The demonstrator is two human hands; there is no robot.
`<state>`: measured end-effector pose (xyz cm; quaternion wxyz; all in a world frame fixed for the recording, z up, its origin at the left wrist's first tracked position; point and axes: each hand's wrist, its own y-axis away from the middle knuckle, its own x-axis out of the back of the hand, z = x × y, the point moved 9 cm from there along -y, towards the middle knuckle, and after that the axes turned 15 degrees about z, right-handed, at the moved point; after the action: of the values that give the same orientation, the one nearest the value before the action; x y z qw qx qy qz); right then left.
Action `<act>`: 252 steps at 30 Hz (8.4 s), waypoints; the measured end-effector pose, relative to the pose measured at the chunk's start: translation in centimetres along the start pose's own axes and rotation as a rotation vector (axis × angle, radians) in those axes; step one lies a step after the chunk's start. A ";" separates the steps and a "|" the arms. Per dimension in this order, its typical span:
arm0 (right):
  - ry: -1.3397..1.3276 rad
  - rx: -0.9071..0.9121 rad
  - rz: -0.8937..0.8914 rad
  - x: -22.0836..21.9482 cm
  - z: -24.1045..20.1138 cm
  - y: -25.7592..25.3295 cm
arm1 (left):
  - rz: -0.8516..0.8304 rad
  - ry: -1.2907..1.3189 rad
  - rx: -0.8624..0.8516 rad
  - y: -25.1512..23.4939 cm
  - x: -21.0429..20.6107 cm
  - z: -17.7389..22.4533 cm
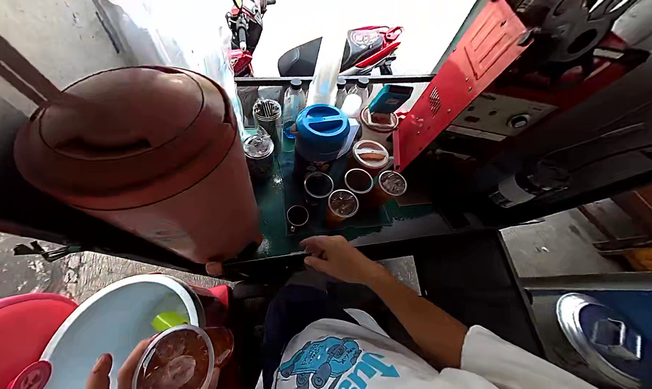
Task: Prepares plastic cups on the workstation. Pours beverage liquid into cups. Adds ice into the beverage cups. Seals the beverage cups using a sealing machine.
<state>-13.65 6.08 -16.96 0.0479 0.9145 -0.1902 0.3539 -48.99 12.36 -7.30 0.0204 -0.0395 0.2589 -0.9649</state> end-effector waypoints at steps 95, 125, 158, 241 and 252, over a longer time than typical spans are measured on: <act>0.843 0.151 -0.951 -67.0 -11.2 -4.5 | 0.810 -0.307 0.193 9.4 24.1 -26.7; 0.811 0.471 -1.029 -64.7 -22.8 -0.5 | 0.795 -0.434 0.136 9.6 23.3 -26.5; 0.934 0.900 -0.825 -40.1 -34.8 -6.1 | 0.668 -0.433 0.473 5.9 20.6 -28.5; 0.103 0.350 -0.304 -27.3 -23.9 -8.2 | 0.519 -0.131 0.292 -0.1 20.5 -25.7; 0.001 0.205 -0.514 -30.7 -21.5 -6.1 | 0.438 -0.266 0.210 -1.0 19.6 -19.1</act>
<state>-45.68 26.13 -21.06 0.0434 0.9327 0.0850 0.3479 -70.24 21.55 -22.04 0.2665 -0.1067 0.1547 -0.9454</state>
